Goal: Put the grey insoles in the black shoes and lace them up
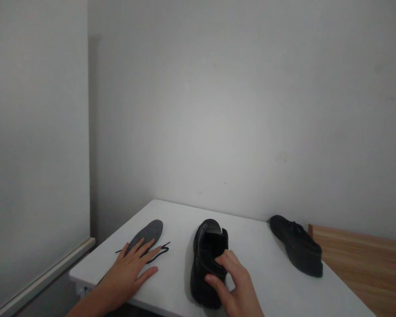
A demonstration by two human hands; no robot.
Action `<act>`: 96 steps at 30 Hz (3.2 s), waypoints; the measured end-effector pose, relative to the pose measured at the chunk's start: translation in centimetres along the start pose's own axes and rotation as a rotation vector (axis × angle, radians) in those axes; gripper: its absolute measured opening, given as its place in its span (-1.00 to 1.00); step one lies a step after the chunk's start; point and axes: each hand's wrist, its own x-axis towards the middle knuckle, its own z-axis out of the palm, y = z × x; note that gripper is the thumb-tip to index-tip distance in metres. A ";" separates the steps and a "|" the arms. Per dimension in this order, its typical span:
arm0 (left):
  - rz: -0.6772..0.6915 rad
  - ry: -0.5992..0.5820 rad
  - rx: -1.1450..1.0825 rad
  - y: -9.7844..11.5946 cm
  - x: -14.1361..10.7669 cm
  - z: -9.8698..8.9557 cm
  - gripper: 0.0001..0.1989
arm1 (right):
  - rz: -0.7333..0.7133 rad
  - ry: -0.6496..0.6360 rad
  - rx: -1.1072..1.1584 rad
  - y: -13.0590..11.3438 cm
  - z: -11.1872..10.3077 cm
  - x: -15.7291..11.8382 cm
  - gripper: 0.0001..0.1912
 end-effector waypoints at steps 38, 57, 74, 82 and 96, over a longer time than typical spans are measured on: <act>-0.286 0.533 -0.503 -7.2 6.0 -5.6 -0.43 | -0.378 -0.415 -0.285 1.1 -7.2 0.4 -0.68; -0.156 0.302 -0.682 -10.7 8.9 -1.7 -0.02 | 0.114 -0.106 -1.138 16.7 -16.6 0.0 -0.61; -0.031 0.566 -0.474 -6.2 11.6 -7.1 -0.39 | 0.088 -0.048 -0.717 18.4 -16.0 4.3 -0.63; 0.371 0.297 -0.616 7.8 10.9 -8.0 -0.69 | -0.352 -0.129 -0.556 5.9 -8.1 4.1 -0.85; 0.503 0.156 -0.892 13.4 14.9 -3.6 -0.84 | -0.412 -0.174 -0.430 2.5 0.2 2.3 -0.86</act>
